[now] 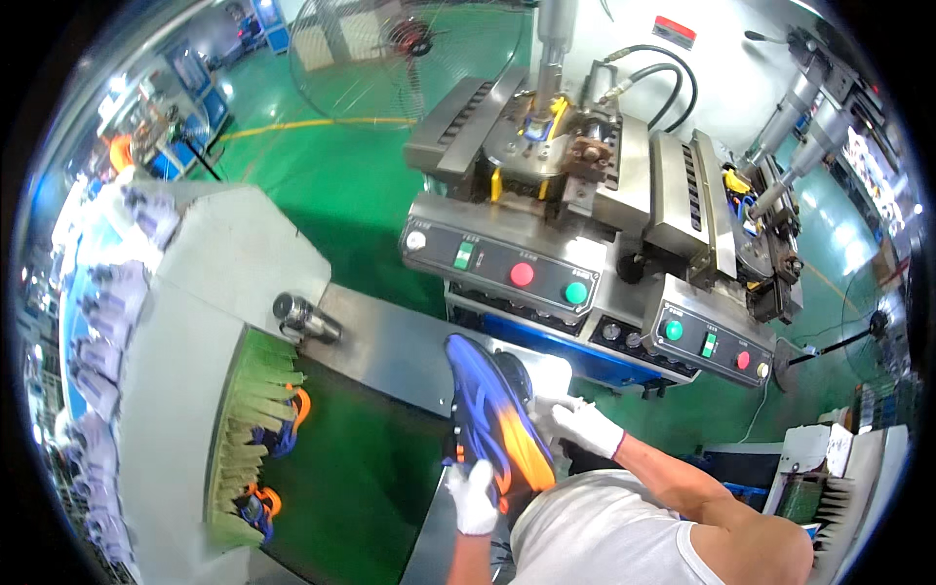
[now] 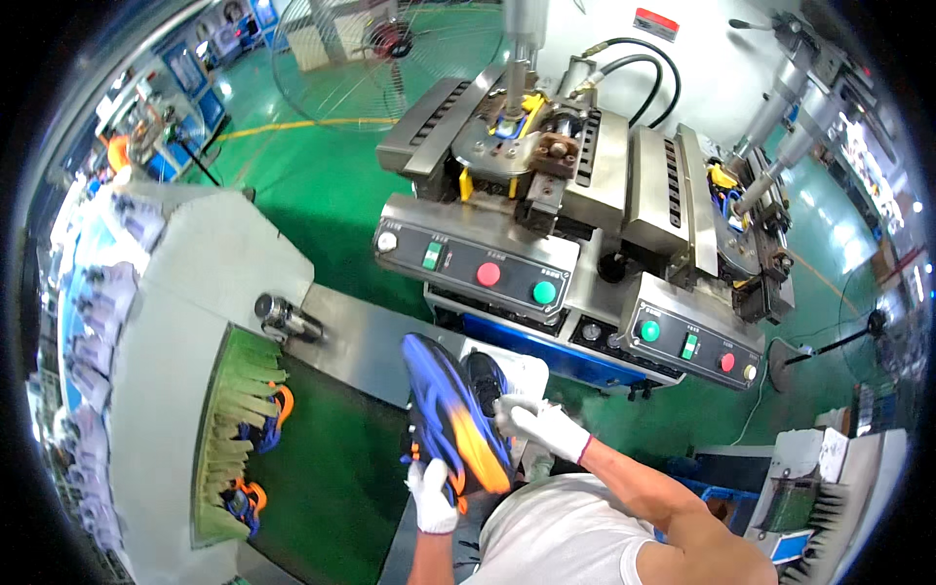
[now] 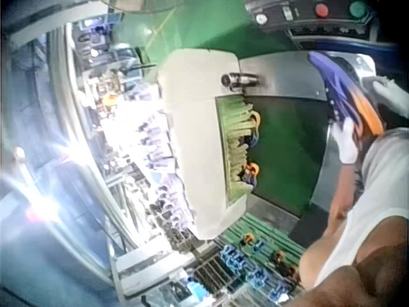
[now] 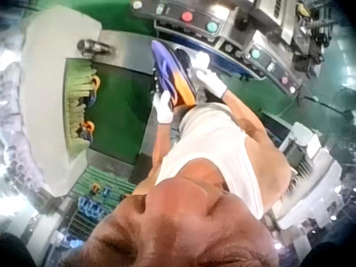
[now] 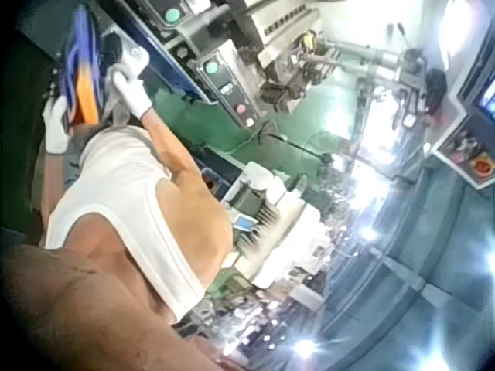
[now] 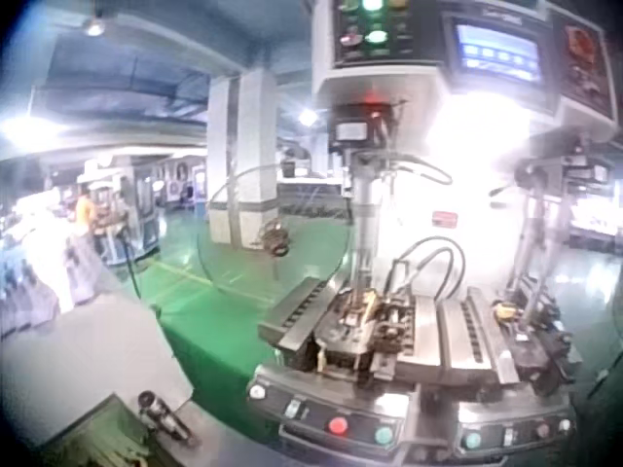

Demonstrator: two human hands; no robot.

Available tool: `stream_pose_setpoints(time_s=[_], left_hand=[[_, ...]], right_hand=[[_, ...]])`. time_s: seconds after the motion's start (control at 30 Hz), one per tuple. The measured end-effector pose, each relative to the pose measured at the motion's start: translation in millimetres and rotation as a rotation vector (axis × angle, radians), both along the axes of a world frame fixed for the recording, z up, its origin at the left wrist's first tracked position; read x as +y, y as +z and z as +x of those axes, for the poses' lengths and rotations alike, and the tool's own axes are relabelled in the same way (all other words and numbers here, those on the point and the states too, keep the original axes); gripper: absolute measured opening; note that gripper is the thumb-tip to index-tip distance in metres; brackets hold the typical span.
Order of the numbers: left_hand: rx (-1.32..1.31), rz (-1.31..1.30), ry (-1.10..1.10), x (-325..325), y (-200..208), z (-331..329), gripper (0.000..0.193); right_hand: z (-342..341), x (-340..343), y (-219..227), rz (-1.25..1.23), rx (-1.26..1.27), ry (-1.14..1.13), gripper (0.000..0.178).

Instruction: The person places sneaker uppers into a sole-attaching machine, retrieves attached components from the machine, and places the completed shoes into a conveyor oven.

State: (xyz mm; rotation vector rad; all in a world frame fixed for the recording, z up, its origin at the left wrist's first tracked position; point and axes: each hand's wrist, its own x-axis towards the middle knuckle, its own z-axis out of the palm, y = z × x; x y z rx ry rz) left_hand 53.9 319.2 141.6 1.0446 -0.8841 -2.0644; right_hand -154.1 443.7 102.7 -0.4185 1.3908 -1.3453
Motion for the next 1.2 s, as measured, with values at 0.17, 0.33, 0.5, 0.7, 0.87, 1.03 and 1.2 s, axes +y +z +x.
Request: stream_pose_setpoints(time_s=[0.17,0.33,0.5,0.7,0.87,1.03,1.2], left_hand=[[0.388,-0.049,0.063,-27,30,-75,0.063],[0.126,-0.453,-0.241,-46,74,-136,0.078],[0.43,-0.111,-0.209,-2,92,-203,0.089],[0.046,-0.64,-0.335,-32,95,-291,0.062],[-0.674,-0.775,-0.2,-80,26,-215,0.053],[-1.067,-0.657,-0.434,-32,-58,-146,0.068],[-1.298,-0.714,-0.62,22,-126,-149,0.092]], right_hand=[[3,-26,18,-0.233,-0.496,0.01,0.047],[-45,-34,26,-0.165,-0.047,0.06,0.037],[-121,21,45,-0.28,-0.206,0.165,0.031],[-238,99,31,-0.415,-0.682,-0.065,0.074],[-237,102,78,-0.412,-0.606,-0.284,0.11],[-225,87,115,-0.663,-0.409,-0.285,0.114],[-202,85,101,-0.686,-0.398,-0.618,0.106]])
